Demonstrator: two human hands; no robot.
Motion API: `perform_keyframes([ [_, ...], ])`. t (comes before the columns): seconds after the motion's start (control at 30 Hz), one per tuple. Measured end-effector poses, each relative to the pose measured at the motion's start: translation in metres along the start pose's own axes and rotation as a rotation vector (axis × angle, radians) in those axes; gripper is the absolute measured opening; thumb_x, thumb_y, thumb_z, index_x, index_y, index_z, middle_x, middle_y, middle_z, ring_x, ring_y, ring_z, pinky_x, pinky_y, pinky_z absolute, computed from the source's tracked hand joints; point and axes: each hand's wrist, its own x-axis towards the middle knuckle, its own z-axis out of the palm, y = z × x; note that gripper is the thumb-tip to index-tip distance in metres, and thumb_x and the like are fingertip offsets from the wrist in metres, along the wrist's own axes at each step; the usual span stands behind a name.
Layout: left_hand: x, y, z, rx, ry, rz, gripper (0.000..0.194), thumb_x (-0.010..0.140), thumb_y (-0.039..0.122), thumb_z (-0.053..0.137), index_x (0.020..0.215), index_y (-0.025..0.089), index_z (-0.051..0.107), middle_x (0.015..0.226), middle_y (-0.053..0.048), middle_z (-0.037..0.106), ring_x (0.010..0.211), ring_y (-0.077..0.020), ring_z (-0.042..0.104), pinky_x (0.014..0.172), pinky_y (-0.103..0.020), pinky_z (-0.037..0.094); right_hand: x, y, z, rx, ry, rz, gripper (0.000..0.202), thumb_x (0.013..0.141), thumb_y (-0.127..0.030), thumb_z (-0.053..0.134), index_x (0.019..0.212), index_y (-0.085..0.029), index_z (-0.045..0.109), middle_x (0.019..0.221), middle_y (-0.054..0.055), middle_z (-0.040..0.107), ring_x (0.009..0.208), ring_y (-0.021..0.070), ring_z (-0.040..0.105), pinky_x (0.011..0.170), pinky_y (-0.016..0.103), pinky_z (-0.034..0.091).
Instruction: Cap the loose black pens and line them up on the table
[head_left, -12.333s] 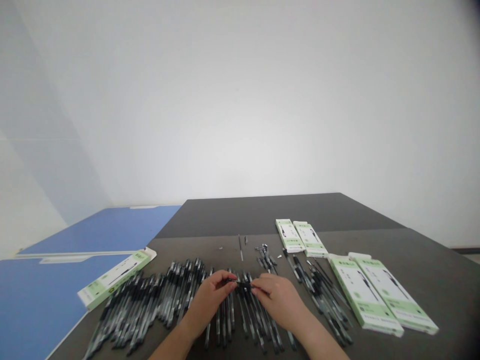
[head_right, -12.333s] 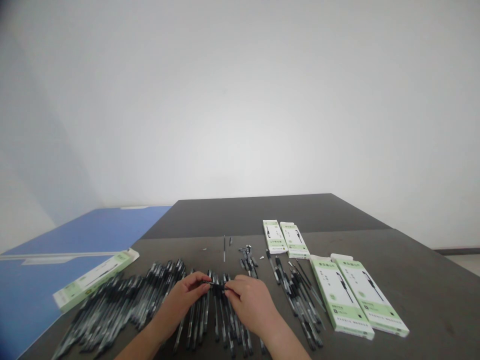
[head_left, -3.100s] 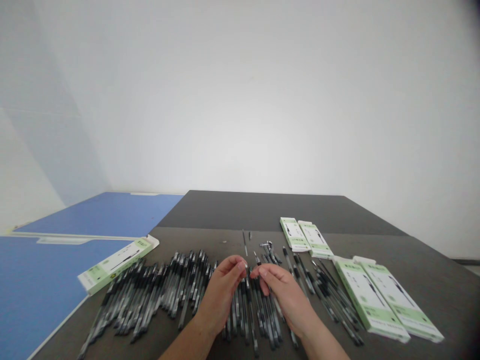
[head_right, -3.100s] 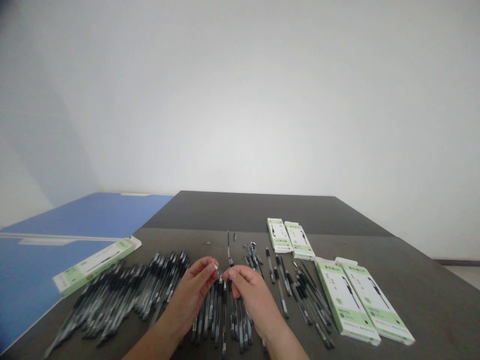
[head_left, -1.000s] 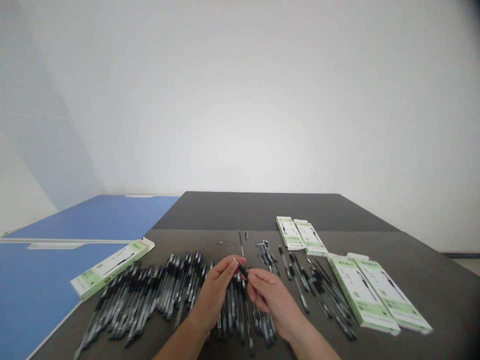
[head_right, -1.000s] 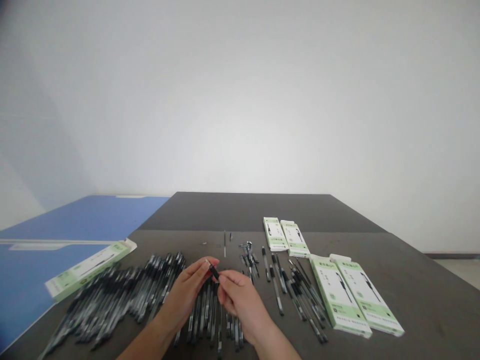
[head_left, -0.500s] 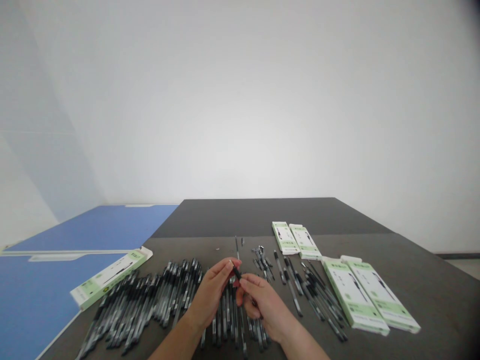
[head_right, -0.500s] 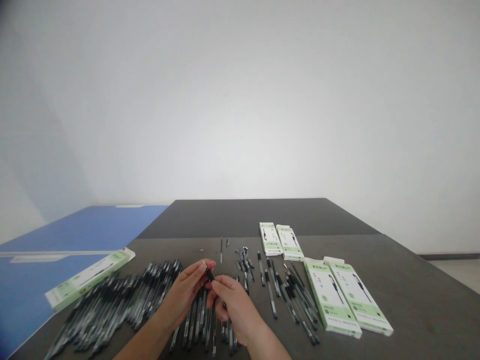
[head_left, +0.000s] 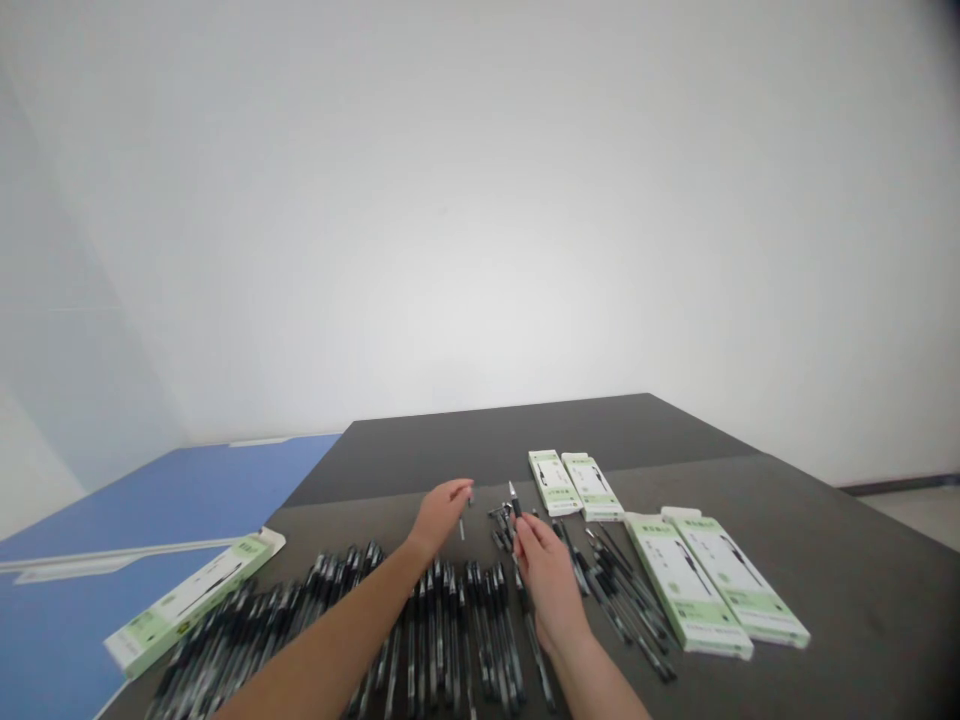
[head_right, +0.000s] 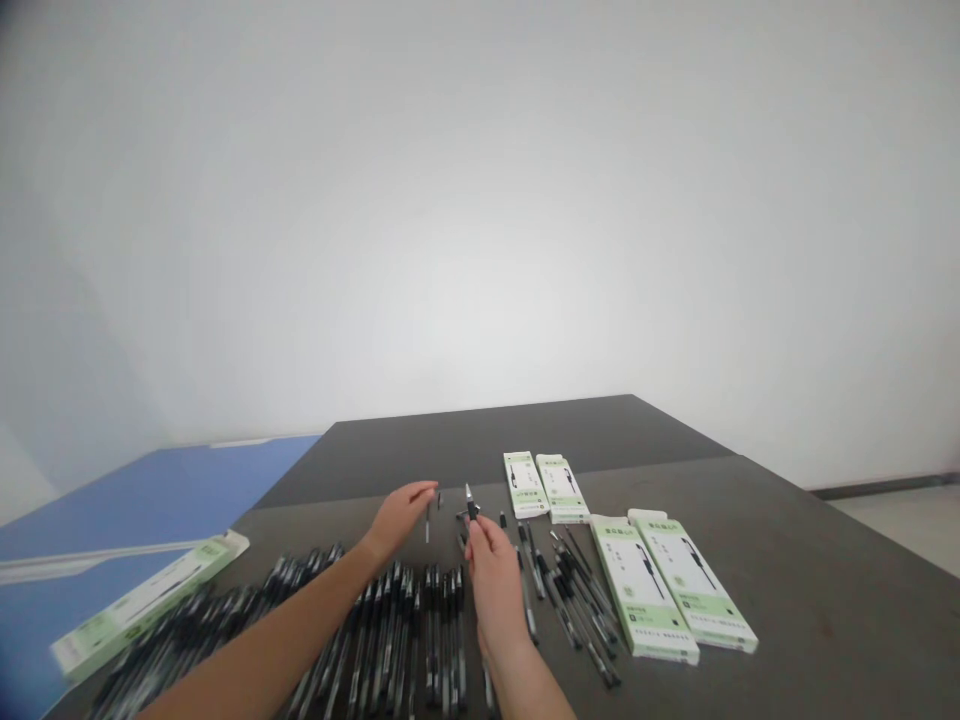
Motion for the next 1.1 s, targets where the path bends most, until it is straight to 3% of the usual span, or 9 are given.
perform_keyframes([
  [0.17, 0.044, -0.014, 0.024, 0.228, -0.005, -0.111, 0.026, 0.083, 0.031, 0.047, 0.081, 0.015, 0.067, 0.094, -0.012, 0.067, 0.097, -0.0229, 0.058, 0.087, -0.033, 0.04, 0.011, 0.005, -0.008, -0.013, 0.089, -0.044, 0.023, 0.073, -0.041, 0.057, 0.074, -0.018, 0.057, 0.055, -0.007, 0.044, 0.047, 0.0091, 0.034, 0.044, 0.021, 0.025],
  [0.33, 0.055, -0.019, 0.048, 0.293, -0.041, -0.202, 0.026, 0.083, 0.032, 0.054, 0.1, 0.014, 0.058, 0.107, -0.009, 0.06, 0.097, -0.0213, 0.056, 0.085, -0.042, 0.044, 0.014, 0.008, -0.006, -0.047, 0.087, -0.054, 0.025, 0.075, -0.042, 0.054, 0.078, -0.018, 0.057, 0.055, -0.007, 0.044, 0.047, 0.0093, 0.036, 0.045, 0.02, 0.028],
  [0.43, 0.057, -0.018, 0.051, 0.217, -0.043, -0.214, 0.029, 0.084, 0.03, 0.052, 0.11, 0.016, 0.053, 0.113, -0.007, 0.055, 0.097, -0.0203, 0.056, 0.082, -0.042, 0.047, 0.015, 0.007, -0.007, -0.099, 0.11, -0.066, 0.028, 0.075, -0.043, 0.052, 0.081, -0.017, 0.059, 0.056, -0.006, 0.048, 0.047, 0.0094, 0.039, 0.046, 0.02, 0.03],
  [0.53, 0.057, -0.013, 0.041, 0.069, -0.03, -0.198, 0.023, 0.084, 0.03, 0.052, 0.099, 0.014, 0.059, 0.107, -0.009, 0.059, 0.098, -0.0213, 0.056, 0.085, -0.041, 0.044, 0.014, 0.007, -0.008, -0.185, 0.133, -0.098, 0.032, 0.076, -0.044, 0.051, 0.083, -0.015, 0.062, 0.058, -0.003, 0.055, 0.049, 0.0107, 0.044, 0.048, 0.021, 0.033],
  [0.63, 0.045, -0.006, 0.025, -0.147, -0.015, -0.162, 0.026, 0.083, 0.033, 0.048, 0.079, 0.013, 0.063, 0.092, -0.011, 0.065, 0.097, -0.023, 0.058, 0.085, -0.035, 0.043, 0.01, 0.006, -0.008, -0.277, 0.111, -0.121, 0.035, 0.077, -0.044, 0.048, 0.088, -0.015, 0.064, 0.061, -0.001, 0.059, 0.053, 0.0122, 0.048, 0.05, 0.021, 0.036],
  [0.73, 0.02, -0.001, 0.012, -0.409, -0.011, -0.131, 0.033, 0.084, 0.039, 0.041, 0.087, 0.013, 0.062, 0.092, -0.01, 0.068, 0.089, -0.0197, 0.062, 0.077, -0.028, 0.048, 0.004, 0.005, -0.004, -0.401, 0.044, -0.12, 0.036, 0.078, -0.041, 0.048, 0.095, -0.014, 0.064, 0.064, 0.001, 0.061, 0.057, 0.0143, 0.052, 0.053, 0.023, 0.039],
  [0.87, -0.02, -0.001, 0.002, -0.694, 0.018, -0.127, 0.036, 0.083, 0.043, 0.042, 0.097, 0.014, 0.058, 0.104, -0.012, 0.065, 0.089, -0.0165, 0.063, 0.077, -0.026, 0.049, -0.003, 0.007, 0.001, -0.607, -0.053, -0.172, 0.033, 0.077, -0.036, 0.049, 0.095, -0.015, 0.066, 0.081, 0.007, 0.068, 0.073, 0.0201, 0.061, 0.067, 0.028, 0.044],
  [0.97, -0.04, -0.004, -0.001, -0.94, 0.034, -0.18, 0.031, 0.08, 0.042, 0.051, 0.093, 0.015, 0.06, 0.101, -0.01, 0.066, 0.084, -0.0138, 0.063, 0.077, -0.024, 0.049, -0.005, 0.01, 0.002, -0.74, -0.1, -0.219, 0.03, 0.078, -0.032, 0.047, 0.094, -0.018, 0.068, 0.092, 0.008, 0.069, 0.084, 0.0224, 0.062, 0.076, 0.03, 0.043],
  [1.1, -0.052, -0.002, -0.002, -1.24, -0.025, -0.273, 0.023, 0.07, 0.034, 0.066, 0.084, 0.017, 0.064, 0.088, -0.004, 0.066, 0.078, -0.011, 0.061, 0.073, -0.021, 0.047, -0.004, 0.013, 0.0, -0.811, -0.135, -0.253, 0.031, 0.079, -0.031, 0.045, 0.097, -0.019, 0.067, 0.094, 0.007, 0.07, 0.085, 0.022, 0.063, 0.076, 0.03, 0.044],
])
